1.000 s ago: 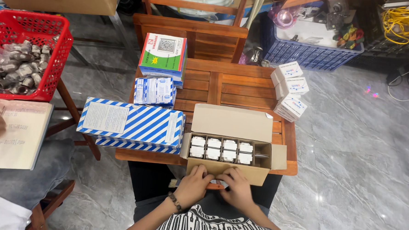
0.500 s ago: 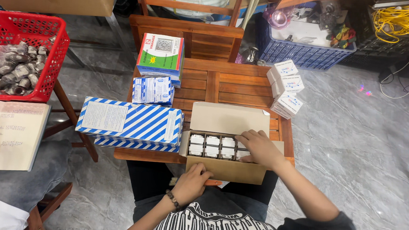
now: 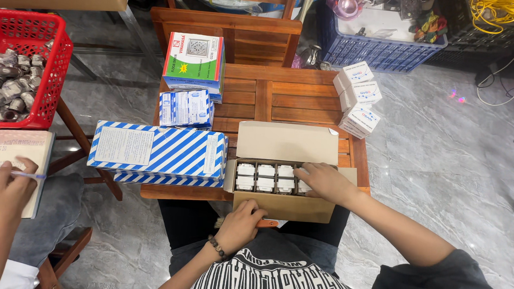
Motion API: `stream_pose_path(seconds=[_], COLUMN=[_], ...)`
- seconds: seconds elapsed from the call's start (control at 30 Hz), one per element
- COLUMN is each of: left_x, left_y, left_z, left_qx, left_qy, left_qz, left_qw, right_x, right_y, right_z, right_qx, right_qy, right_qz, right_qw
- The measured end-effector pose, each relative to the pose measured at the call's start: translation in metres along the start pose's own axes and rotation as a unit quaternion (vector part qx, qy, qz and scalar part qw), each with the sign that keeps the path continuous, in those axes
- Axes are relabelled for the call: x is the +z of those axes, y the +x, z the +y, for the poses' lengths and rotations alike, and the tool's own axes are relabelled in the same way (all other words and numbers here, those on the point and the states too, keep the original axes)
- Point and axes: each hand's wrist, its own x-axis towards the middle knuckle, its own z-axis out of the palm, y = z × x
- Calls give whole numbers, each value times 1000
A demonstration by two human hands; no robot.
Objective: The person organizes boxes on a wooden table, then opens a large box to remove small electronic components and place them onto the table. The person then uses a brush to clean each of the small electronic components one by one.
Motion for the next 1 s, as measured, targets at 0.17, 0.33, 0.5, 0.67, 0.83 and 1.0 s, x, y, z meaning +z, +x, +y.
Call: stream_pose_path(seconds=[0.17, 0.33, 0.5, 0.67, 0.83, 1.0], left_x=[0, -2, -5, -10, -9, -11], left_y=[-1, -2, -3, -1, -1, -1], left_z=[-1, -1, -1, -1, -2, -1], left_qx=[7, 1, 13, 10, 18, 3], left_qy=[-1, -6, -5, -23, -29, -41], left_qz=[7, 5, 17, 1, 16, 8], left_qw=[1000, 1000, 1000, 1000, 999, 999], right_x=[2, -23, -30, -88, -124, -171], right_y=[7, 5, 1, -14, -26, -16], right_z=[-12, -14, -1, -4, 18, 65], right_qx=[-6, 0, 18, 66, 105, 186], right_qy=[-112, 15, 80, 216, 306, 372], right_qz=[28, -1, -14, -7, 8, 197], right_qw=[993, 1000, 997, 974, 946, 888])
